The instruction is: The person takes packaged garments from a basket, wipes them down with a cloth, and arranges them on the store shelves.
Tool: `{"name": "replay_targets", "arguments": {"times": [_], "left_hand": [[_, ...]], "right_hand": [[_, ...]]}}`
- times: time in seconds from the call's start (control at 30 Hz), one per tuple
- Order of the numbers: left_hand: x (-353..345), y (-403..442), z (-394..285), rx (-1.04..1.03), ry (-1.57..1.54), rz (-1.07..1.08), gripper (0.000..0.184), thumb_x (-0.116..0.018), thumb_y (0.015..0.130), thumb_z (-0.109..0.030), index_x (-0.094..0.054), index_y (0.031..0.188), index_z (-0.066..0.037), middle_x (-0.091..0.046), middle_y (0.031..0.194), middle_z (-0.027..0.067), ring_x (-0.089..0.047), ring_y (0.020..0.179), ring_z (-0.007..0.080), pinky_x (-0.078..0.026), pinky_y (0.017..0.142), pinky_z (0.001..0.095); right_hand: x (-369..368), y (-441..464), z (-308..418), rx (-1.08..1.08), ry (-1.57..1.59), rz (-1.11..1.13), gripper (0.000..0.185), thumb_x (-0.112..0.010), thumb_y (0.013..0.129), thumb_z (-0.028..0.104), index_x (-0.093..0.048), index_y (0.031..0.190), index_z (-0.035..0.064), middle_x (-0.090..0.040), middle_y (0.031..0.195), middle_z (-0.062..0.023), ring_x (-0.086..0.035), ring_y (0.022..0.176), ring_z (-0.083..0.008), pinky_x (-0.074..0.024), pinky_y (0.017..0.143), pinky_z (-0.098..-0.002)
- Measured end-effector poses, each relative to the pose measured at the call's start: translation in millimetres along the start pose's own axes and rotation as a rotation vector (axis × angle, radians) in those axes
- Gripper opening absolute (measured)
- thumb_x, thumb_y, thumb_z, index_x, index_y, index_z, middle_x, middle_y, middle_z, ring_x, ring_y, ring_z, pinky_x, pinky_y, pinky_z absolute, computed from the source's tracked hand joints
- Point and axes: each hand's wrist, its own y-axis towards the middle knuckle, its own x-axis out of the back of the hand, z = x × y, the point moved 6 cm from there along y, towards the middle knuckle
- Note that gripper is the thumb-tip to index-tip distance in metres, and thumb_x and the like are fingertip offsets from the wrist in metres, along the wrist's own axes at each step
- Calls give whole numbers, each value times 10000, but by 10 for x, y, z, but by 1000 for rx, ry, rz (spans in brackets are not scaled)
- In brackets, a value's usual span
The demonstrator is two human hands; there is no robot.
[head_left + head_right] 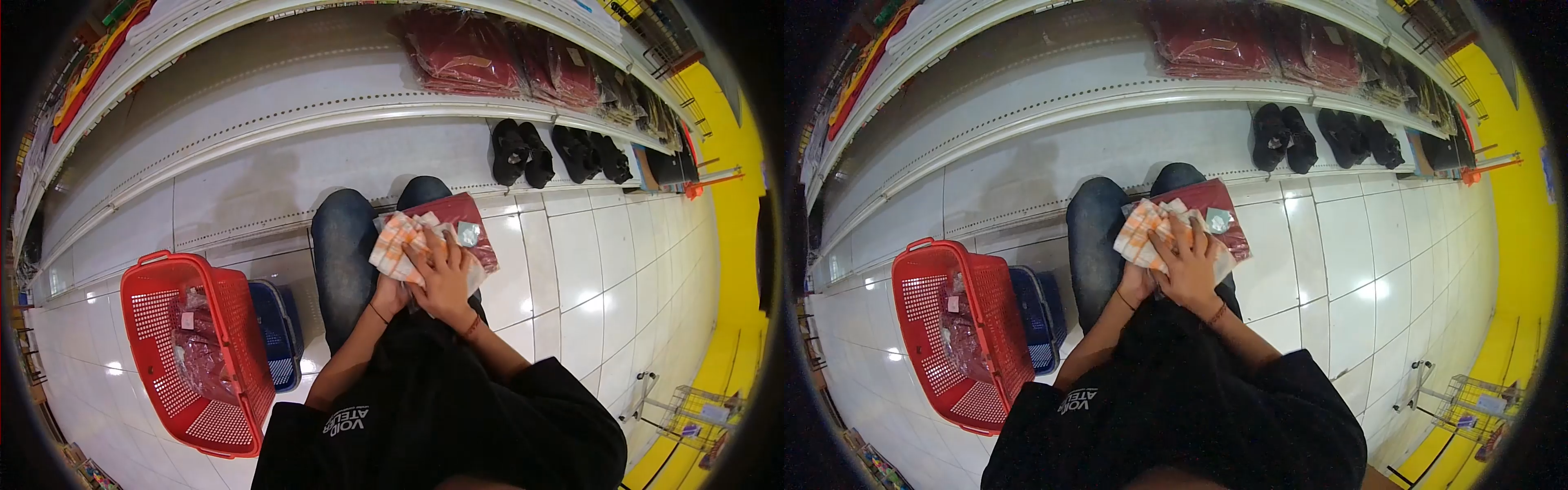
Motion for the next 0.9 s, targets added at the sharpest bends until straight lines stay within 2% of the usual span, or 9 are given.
{"name": "replay_targets", "arguments": {"times": [0.13, 0.17, 0.27, 0.33, 0.47, 0.63, 0.67, 0.8, 0.9], "left_hand": [[0, 9, 48, 137, -17, -143, 456, -334, 941, -404, -410, 1265, -92, -518, 1212, 67, -509, 1092, 197, -403, 953, 358], [-231, -148, -68, 209, 133, -405, 491, -313, 933, -438, -408, 1265, -90, -517, 1215, 66, -516, 1082, 206, -416, 941, 366], [9, 9, 19, 145, 19, -137, 479, -311, 937, -429, -413, 1260, -90, -517, 1216, 69, -521, 1076, 211, -422, 935, 374], [-23, 17, 27, 144, -13, -110, 474, -325, 933, -428, -424, 1250, -89, -516, 1217, 74, -519, 1078, 212, -417, 940, 376], [105, 97, 55, 124, -107, -33, 427, -340, 945, -376, -435, 1240, -83, -507, 1229, 76, -509, 1095, 227, -394, 960, 404], [252, 67, 6, -98, 31, 190, 472, -340, 932, -361, -362, 1313, -83, -438, 1304, 80, -413, 1213, 223, -318, 1023, 381], [85, -23, -31, -27, -157, 313, 473, -321, 937, -359, -336, 1331, -97, -413, 1323, 64, -411, 1209, 215, -327, 1016, 365], [203, 71, 26, 95, -95, -101, 417, -355, 941, -375, -430, 1258, -114, -487, 1248, 47, -468, 1135, 191, -382, 957, 349], [328, 106, 49, 187, -81, 6, 450, -335, 938, -419, -441, 1247, -110, -486, 1252, 59, -462, 1147, 210, -379, 970, 388]], "right_hand": [[-181, 320, -476, -68, 15, -81, 517, -621, 707, 293, -512, 1207, 217, -381, 1328, -66, -308, 1219, -348, -275, 938, -522], [-207, 413, -678, -154, 5, -86, 493, -601, 736, 289, -508, 1212, 198, -417, 1300, -83, -354, 1197, -338, -329, 907, -500], [-355, 421, -1278, -355, 162, -162, 498, -585, 754, 222, -485, 1235, 146, -489, 1216, -107, -459, 1088, -317, -378, 887, -442], [-524, 305, -1532, -484, 731, -177, 500, -557, 783, 224, -457, 1256, 98, -494, 1207, -152, -476, 1071, -316, -393, 879, -420], [-107, -41, -886, -346, 142, -193, 555, -611, 733, 267, -471, 1264, 183, -370, 1343, -134, -366, 1198, -356, -332, 928, -473], [32, -153, 91, 16, 22, 8, 579, -655, 654, 286, -513, 1213, 234, -345, 1361, -89, -341, 1181, -365, -258, 944, -534], [10, -120, 75, 6, 26, -2, 579, -655, 654, 286, -513, 1213, 234, -345, 1361, -89, -341, 1181, -365, -258, 944, -534], [-118, 238, -262, -21, 34, -105, 511, -648, 674, 290, -544, 1170, 231, -407, 1299, -57, -368, 1151, -329, -285, 927, -494], [-208, 511, -799, -210, -22, -182, 446, -637, 717, 317, -568, 1141, 196, -455, 1247, -73, -447, 1063, -313, -334, 880, -493]]}}
